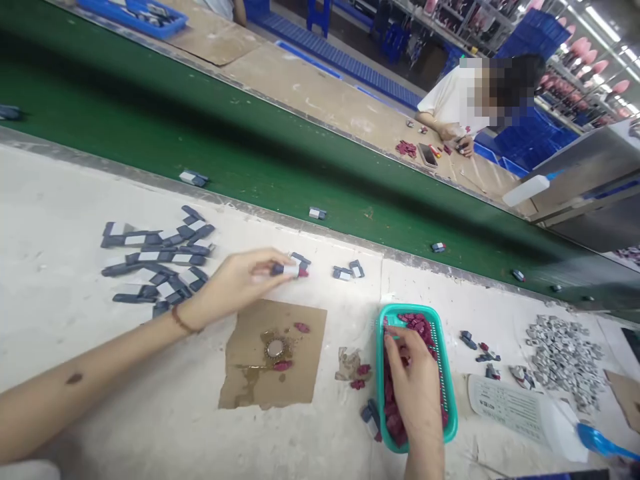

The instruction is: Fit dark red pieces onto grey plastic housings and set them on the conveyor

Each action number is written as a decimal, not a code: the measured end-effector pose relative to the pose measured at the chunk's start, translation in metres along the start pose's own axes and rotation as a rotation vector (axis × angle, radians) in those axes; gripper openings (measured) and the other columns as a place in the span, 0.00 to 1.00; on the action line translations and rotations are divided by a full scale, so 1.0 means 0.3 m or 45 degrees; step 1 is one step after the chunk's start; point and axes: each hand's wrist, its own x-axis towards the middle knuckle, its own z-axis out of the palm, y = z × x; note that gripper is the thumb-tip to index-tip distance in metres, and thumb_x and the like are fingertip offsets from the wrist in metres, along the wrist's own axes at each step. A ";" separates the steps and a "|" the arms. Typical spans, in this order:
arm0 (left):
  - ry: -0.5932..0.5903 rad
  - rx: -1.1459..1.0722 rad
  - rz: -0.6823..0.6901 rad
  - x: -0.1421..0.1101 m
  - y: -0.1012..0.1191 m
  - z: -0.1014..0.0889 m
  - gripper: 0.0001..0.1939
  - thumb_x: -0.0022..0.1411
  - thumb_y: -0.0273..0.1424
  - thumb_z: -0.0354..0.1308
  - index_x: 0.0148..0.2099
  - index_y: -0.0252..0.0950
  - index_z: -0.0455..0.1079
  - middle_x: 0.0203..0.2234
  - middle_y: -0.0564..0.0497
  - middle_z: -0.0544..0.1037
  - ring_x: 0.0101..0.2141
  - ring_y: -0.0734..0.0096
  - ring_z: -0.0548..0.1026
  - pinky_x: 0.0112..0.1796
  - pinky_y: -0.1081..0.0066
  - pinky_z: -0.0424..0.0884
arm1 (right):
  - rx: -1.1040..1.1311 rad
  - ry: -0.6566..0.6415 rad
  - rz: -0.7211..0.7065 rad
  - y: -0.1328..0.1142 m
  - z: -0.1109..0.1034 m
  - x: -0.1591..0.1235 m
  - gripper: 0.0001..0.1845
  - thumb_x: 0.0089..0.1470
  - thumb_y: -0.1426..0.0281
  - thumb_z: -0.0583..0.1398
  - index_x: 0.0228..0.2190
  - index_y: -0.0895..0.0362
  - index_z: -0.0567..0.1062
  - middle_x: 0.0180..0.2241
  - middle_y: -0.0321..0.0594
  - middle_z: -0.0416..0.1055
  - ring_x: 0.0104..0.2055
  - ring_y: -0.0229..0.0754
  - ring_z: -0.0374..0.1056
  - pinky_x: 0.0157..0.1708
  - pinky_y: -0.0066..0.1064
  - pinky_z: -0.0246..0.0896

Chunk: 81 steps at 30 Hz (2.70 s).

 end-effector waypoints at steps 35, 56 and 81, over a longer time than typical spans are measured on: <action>-0.364 -0.519 -0.185 0.116 -0.019 0.080 0.20 0.59 0.46 0.57 0.38 0.31 0.71 0.28 0.45 0.78 0.28 0.67 0.78 0.30 0.69 0.74 | 0.908 -0.187 -0.040 -0.139 0.156 -0.058 0.08 0.54 0.65 0.62 0.32 0.56 0.79 0.27 0.41 0.78 0.26 0.39 0.72 0.23 0.27 0.67; -0.029 -0.602 -0.255 -0.288 -0.126 0.038 0.10 0.62 0.39 0.57 0.42 0.38 0.68 0.39 0.45 0.78 0.44 0.59 0.76 0.44 0.64 0.73 | 0.028 -0.360 -0.908 -0.175 0.372 -0.059 0.18 0.63 0.77 0.46 0.33 0.56 0.74 0.27 0.42 0.70 0.28 0.44 0.68 0.27 0.33 0.66; -0.182 -0.017 0.191 -0.327 -0.154 0.070 0.13 0.69 0.29 0.46 0.49 0.39 0.71 0.38 0.44 0.79 0.39 0.62 0.76 0.40 0.68 0.72 | 1.178 -0.568 0.013 -0.193 0.390 -0.050 0.14 0.55 0.59 0.61 0.33 0.56 0.80 0.23 0.37 0.74 0.23 0.36 0.68 0.25 0.26 0.68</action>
